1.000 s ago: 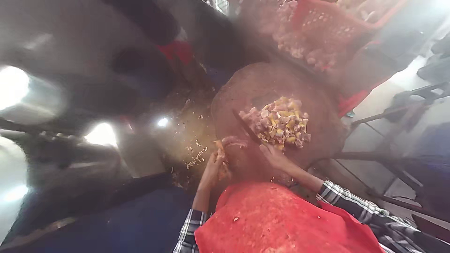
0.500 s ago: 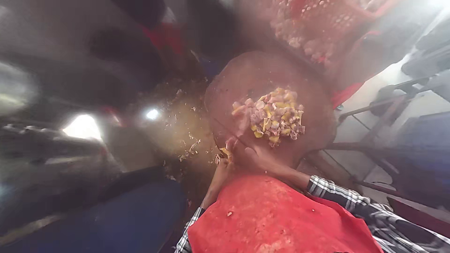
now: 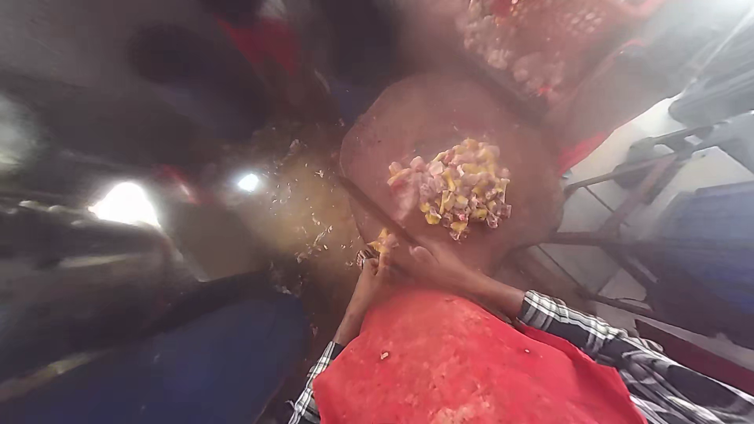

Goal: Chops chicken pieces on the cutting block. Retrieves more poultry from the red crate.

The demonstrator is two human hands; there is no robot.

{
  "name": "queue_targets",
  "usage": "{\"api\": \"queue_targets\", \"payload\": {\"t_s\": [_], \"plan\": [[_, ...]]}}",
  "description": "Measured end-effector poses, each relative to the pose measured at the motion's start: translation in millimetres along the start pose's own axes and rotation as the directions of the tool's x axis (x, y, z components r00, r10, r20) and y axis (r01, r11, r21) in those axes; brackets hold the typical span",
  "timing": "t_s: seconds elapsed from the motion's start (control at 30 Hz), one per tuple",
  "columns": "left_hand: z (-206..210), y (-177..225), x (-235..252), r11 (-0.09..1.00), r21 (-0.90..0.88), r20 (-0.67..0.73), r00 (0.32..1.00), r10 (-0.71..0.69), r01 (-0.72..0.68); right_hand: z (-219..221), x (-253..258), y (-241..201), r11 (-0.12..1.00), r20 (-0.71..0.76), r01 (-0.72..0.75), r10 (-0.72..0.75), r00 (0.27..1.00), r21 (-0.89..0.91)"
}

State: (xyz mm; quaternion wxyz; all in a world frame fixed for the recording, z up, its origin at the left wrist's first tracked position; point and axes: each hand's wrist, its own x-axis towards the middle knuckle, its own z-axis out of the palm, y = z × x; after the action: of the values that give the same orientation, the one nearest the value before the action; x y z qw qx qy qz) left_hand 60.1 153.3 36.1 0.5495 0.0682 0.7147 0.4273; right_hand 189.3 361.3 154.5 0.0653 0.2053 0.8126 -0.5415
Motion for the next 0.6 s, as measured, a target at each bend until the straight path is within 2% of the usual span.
{"api": "queue_targets", "payload": {"t_s": [0.07, 0.1, 0.13, 0.17, 0.2, 0.23, 0.3, 0.37, 0.47, 0.53, 0.6], "plan": [[1, -2, 1, 1.0, -0.005, 0.006, 1.0, -0.007, 0.007, 12, 2, -4, 0.967, -0.074, 0.21, -0.201, 0.977, 0.147], [0, -2, 1, 1.0, 0.015, 0.002, 1.0, -0.015, 0.015, 18, 2, 3, 0.962, -0.072, 0.225, -0.217, 0.974, 0.152], [-2, 0, 1, 0.999, 0.026, 0.001, 1.0, -0.019, 0.019, 21, 1, 16, 0.981, -0.014, 0.156, -0.155, 0.988, 0.114], [-5, 4, -1, 1.0, 0.012, 0.004, 1.0, -0.018, 0.018, 23, 0, 33, 0.999, 0.072, 0.003, -0.006, 0.997, 0.044], [-8, 10, -4, 1.0, -0.02, 0.009, 1.0, -0.011, 0.011, 23, 1, 53, 0.986, 0.152, -0.164, 0.167, 0.974, -0.031], [-11, 19, -9, 0.998, -0.068, 0.017, 1.0, -0.008, 0.009, 22, 3, 69, 0.96, 0.197, -0.273, 0.281, 0.939, -0.069], [-19, 49, -21, 0.989, -0.139, 0.011, 0.999, 0.043, -0.041, 11, 6, 79, 0.927, 0.178, -0.36, 0.374, 0.91, -0.105], [-22, 63, -27, 0.983, -0.146, 0.004, 0.994, 0.109, -0.108, 1, 2, 63, 0.921, 0.092, -0.371, 0.382, 0.919, -0.121], [-20, 61, -5, 0.983, -0.085, -0.044, 0.987, 0.157, -0.16, -19, 11, 19, 0.968, -0.008, -0.236, 0.237, 0.972, -0.086], [-17, 46, 11, 0.986, -0.023, -0.144, 0.976, 0.161, -0.166, -21, 13, -5, 0.999, -0.045, -0.049, 0.05, 0.998, 0.015], [-15, 38, 12, 0.986, 0.003, -0.199, 0.966, 0.167, -0.17, -7, 13, -9, 0.984, -0.092, 0.109, -0.096, 0.991, 0.144]]}}
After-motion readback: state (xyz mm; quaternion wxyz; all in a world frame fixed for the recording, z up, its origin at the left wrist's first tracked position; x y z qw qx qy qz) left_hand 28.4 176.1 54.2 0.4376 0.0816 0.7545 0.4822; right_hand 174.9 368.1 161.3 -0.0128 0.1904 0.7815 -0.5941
